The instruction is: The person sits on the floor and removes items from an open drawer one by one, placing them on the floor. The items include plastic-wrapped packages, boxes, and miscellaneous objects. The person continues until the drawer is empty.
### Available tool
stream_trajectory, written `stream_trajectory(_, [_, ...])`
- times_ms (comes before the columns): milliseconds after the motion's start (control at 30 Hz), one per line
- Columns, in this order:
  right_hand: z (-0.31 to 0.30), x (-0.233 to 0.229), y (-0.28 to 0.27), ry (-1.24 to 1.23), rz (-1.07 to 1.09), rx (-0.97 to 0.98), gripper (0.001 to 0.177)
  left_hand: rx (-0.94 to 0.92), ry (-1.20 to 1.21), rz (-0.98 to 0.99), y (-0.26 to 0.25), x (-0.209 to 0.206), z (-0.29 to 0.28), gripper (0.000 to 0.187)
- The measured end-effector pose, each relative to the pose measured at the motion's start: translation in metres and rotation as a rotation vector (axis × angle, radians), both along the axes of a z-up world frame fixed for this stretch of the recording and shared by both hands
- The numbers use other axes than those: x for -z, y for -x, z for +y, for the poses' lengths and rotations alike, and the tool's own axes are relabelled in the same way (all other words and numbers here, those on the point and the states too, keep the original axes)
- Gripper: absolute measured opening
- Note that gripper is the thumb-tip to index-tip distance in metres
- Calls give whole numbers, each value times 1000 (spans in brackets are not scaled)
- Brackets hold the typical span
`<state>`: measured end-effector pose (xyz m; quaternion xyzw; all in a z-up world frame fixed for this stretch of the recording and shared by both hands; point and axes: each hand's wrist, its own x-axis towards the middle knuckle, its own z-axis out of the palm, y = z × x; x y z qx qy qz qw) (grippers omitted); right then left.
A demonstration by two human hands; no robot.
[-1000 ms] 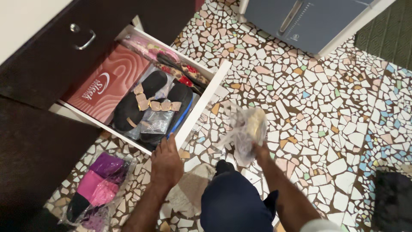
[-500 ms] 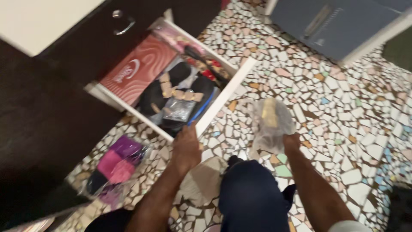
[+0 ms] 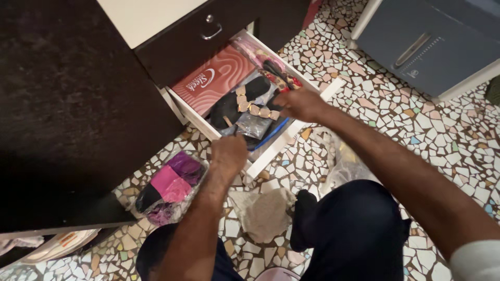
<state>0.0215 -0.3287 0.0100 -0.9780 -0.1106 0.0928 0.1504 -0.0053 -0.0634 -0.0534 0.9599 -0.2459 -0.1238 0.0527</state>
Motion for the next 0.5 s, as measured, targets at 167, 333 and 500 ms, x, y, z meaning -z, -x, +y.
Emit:
stream_trajectory(167, [72,31,-21,523,268,-6,72,-89,-4,11,-10,-7,37,22])
stream_trajectory(333, [77,83,-13,472,15,-244,103,-101,40,11,-12,-16,51,29])
stream_trajectory(500, [75,93,-29,541,205,-216,101,-123,54,63,-15,-20,56,25])
